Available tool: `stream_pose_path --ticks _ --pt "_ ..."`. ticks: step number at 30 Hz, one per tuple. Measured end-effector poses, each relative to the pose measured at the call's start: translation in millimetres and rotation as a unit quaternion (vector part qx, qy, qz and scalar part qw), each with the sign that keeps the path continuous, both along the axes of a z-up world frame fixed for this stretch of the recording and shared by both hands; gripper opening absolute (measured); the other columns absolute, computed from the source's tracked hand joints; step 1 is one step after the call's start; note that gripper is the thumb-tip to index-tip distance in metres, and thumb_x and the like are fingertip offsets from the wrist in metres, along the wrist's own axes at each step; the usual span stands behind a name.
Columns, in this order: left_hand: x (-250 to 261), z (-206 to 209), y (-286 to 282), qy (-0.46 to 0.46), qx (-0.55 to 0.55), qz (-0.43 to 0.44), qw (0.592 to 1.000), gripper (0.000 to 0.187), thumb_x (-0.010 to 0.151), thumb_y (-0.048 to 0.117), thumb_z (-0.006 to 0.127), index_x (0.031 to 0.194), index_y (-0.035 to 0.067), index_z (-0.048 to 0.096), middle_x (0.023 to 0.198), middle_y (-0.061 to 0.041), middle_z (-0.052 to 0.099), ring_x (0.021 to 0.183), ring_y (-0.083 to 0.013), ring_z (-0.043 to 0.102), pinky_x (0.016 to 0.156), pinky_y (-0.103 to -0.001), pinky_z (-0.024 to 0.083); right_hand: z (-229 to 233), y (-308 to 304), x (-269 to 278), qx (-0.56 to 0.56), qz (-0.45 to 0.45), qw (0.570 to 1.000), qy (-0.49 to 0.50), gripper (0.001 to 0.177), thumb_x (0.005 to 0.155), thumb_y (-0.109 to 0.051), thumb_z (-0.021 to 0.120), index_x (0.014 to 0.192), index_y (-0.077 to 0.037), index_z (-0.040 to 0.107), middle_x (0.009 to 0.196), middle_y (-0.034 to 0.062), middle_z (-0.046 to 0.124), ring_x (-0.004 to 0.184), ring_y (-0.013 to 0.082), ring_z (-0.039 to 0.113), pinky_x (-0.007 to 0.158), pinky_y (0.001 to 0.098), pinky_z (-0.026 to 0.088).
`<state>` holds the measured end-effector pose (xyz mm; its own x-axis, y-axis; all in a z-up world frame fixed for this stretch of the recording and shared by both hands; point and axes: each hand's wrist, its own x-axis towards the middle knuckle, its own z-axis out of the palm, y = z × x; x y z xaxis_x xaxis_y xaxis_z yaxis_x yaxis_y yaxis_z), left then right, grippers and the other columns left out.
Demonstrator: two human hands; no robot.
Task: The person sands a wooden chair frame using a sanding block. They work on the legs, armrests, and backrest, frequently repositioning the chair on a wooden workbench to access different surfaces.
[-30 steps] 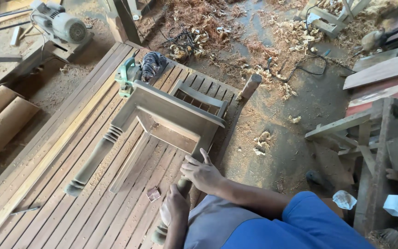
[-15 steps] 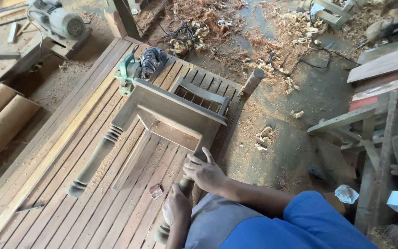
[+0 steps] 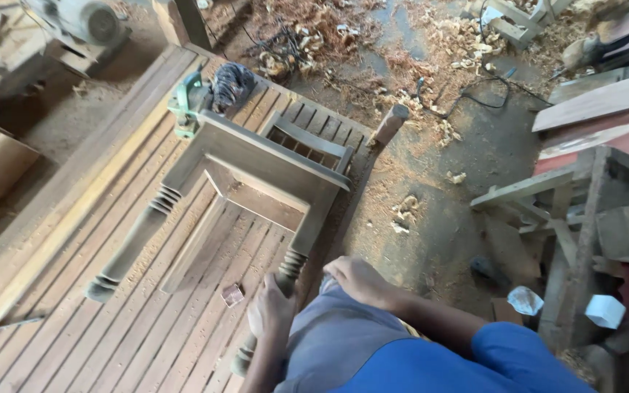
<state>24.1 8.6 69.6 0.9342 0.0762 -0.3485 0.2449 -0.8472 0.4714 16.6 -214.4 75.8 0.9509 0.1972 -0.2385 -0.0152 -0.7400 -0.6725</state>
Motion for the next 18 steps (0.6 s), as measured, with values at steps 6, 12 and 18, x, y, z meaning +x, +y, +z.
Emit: stream_pose_path --ticks 6,12,18 --pt "36.7 -28.2 -17.0 0.060 0.016 -0.109 0.992 0.051 0.074 0.038 0.073 0.114 0.015 0.053 0.116 -0.013 0.069 0.106 -0.0390 0.073 0.090 -0.051 0.060 -107.0 38.5 3.9 0.158 -0.284 0.916 0.234 0.045 0.100 -0.056 0.053 0.096 -0.019 0.080 0.090 0.0037 0.078 0.097 0.0192 0.075 0.080 0.0332 0.056" --pt "28.1 15.4 -1.6 0.106 -0.036 -0.136 0.984 0.072 0.076 0.026 0.080 0.136 0.014 0.043 0.130 -0.017 0.060 0.119 -0.0447 0.066 0.099 -0.057 0.057 -66.5 81.5 2.4 0.439 -0.449 0.721 0.293 0.041 0.098 -0.039 0.069 0.119 -0.004 0.067 0.114 0.0116 0.066 0.107 0.0259 0.068 0.094 0.0374 0.056" --pt "16.7 4.8 5.3 0.162 0.038 -0.073 0.983 0.057 0.085 0.041 0.073 0.128 0.017 0.044 0.117 -0.015 0.071 0.114 -0.0385 0.071 0.097 -0.051 0.058 -156.7 91.2 13.4 0.410 -0.510 0.700 0.285 0.047 0.099 -0.037 0.065 0.129 0.000 0.064 0.123 0.0180 0.062 0.109 0.0302 0.067 0.088 0.0452 0.059"
